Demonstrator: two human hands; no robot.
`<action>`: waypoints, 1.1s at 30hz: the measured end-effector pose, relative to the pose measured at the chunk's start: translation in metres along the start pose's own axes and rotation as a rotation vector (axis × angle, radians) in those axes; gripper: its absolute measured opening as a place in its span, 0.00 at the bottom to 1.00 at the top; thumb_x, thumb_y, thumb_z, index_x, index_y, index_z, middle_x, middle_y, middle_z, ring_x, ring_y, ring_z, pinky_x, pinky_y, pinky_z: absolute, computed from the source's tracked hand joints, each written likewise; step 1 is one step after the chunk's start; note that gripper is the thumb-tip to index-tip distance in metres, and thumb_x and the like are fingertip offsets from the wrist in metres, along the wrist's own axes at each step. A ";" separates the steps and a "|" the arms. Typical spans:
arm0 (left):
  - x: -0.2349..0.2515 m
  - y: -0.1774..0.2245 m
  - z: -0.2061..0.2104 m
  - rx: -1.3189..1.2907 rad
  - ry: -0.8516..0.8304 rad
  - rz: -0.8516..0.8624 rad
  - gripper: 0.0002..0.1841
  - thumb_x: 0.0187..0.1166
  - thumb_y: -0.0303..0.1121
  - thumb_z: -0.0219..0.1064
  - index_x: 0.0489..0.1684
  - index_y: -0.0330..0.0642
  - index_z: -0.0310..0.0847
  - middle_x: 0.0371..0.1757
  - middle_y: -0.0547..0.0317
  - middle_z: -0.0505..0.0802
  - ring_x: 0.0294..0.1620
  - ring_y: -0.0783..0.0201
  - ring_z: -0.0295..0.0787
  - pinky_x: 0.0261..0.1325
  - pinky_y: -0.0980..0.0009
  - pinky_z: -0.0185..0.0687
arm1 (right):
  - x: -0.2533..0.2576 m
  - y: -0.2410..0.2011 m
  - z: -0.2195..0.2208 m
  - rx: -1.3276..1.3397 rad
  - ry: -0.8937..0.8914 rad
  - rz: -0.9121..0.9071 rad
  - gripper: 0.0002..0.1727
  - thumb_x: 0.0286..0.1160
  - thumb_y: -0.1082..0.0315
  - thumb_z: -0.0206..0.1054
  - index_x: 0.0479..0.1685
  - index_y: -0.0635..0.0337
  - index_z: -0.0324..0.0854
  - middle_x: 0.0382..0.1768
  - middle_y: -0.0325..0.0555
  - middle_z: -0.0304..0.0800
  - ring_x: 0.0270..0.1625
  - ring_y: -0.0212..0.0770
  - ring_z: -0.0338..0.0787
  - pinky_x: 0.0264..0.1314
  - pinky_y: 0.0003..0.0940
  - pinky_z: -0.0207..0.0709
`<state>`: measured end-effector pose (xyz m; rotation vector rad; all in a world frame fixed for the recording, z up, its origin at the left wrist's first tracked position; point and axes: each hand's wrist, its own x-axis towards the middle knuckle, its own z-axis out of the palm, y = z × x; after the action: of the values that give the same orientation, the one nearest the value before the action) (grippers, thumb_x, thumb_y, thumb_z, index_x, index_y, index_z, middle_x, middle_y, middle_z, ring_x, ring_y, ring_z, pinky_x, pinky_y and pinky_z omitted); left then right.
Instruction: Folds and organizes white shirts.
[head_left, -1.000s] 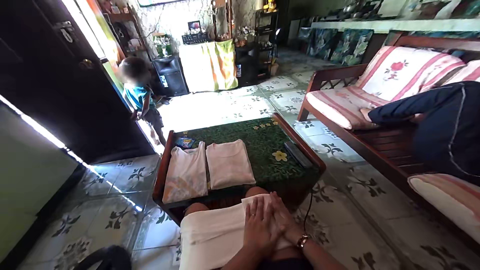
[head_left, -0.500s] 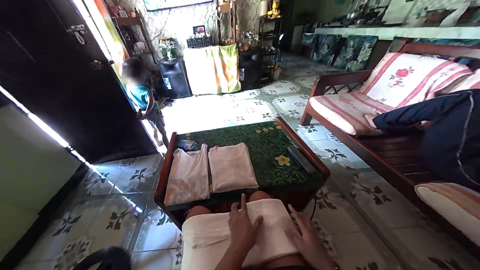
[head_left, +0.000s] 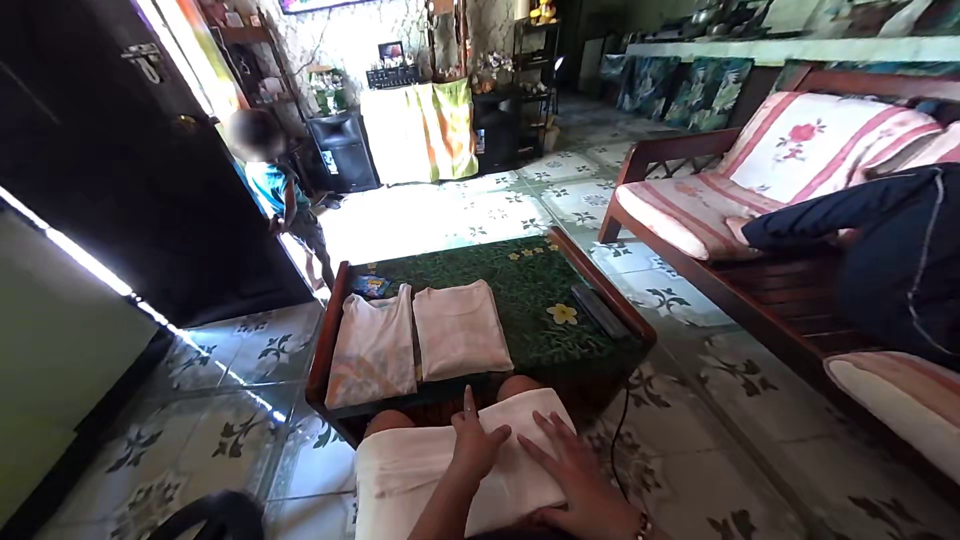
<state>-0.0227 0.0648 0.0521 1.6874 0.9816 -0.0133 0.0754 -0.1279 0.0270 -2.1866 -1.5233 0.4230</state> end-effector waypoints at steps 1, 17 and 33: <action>0.001 -0.002 -0.002 -0.012 -0.024 -0.026 0.58 0.73 0.42 0.79 0.97 0.51 0.30 0.85 0.21 0.59 0.80 0.31 0.69 0.76 0.43 0.74 | 0.001 -0.002 0.000 -0.021 -0.010 -0.002 0.53 0.53 0.39 0.82 0.88 0.34 0.67 0.94 0.57 0.48 0.93 0.72 0.43 0.80 0.80 0.53; -0.023 -0.005 0.005 -0.536 -0.075 -0.053 0.66 0.70 0.23 0.75 0.93 0.63 0.10 0.76 0.23 0.73 0.60 0.38 0.88 0.56 0.45 0.87 | -0.007 0.020 0.012 -0.016 0.258 -0.211 0.26 0.75 0.48 0.67 0.74 0.36 0.84 0.85 0.59 0.69 0.88 0.70 0.62 0.79 0.76 0.61; -0.014 0.016 0.037 -0.113 -0.017 0.496 0.59 0.66 0.25 0.77 0.96 0.42 0.30 0.89 0.27 0.56 0.84 0.42 0.67 0.78 0.52 0.75 | -0.033 0.046 0.008 -0.160 0.623 -0.200 0.25 0.67 0.71 0.59 0.62 0.47 0.92 0.41 0.56 0.90 0.42 0.54 0.90 0.44 0.47 0.86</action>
<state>-0.0048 0.0262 0.0577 1.7799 0.5194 0.3476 0.0972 -0.1714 -0.0039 -1.9785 -1.4192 -0.4247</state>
